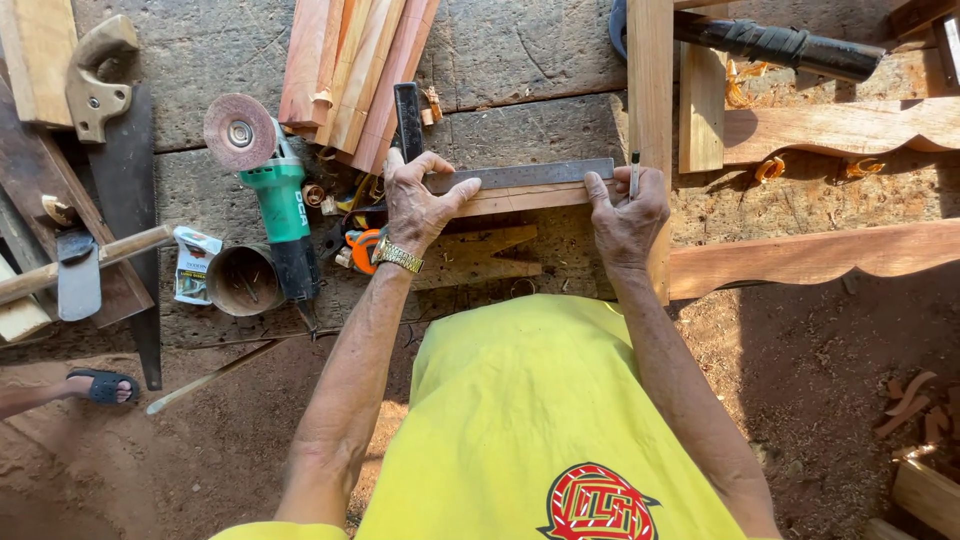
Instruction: The person measures a curved wooden piece with a tape measure and marks it with a pen. They then pick up a rectangular wooden block, use a metal ruler to draw straight lines on it, and mark the wood with the pen.
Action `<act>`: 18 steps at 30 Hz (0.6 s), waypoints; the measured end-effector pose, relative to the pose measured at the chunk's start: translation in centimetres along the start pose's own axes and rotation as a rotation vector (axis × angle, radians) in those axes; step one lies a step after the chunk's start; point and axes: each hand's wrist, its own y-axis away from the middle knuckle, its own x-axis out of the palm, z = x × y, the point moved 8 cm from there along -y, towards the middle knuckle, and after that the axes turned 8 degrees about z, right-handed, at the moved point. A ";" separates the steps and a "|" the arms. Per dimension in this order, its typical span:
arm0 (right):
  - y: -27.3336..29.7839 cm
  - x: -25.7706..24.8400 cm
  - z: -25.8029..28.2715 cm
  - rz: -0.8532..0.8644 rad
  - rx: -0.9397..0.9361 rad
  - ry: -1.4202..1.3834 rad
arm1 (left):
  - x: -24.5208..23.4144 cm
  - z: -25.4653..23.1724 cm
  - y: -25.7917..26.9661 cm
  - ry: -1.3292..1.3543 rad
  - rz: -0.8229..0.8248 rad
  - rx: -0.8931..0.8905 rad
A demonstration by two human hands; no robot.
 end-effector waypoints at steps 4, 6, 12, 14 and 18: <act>-0.6 0.0 -0.6 0.074 0.023 0.006 | 0.0 0.1 -0.1 0.003 -0.029 0.006; -0.8 -0.7 -1.2 0.091 0.031 0.020 | 0.0 -0.1 0.0 0.004 -0.031 0.010; -0.5 -6.0 3.2 0.091 0.238 -0.869 | -0.1 -0.3 0.3 0.023 -0.061 0.052; 0.1 -4.8 4.0 0.366 0.011 -0.423 | -0.3 -0.6 0.1 0.033 -0.065 0.071; 1.6 -1.4 2.6 0.473 -0.029 -0.560 | -0.2 -0.5 -0.1 -0.006 -0.048 0.061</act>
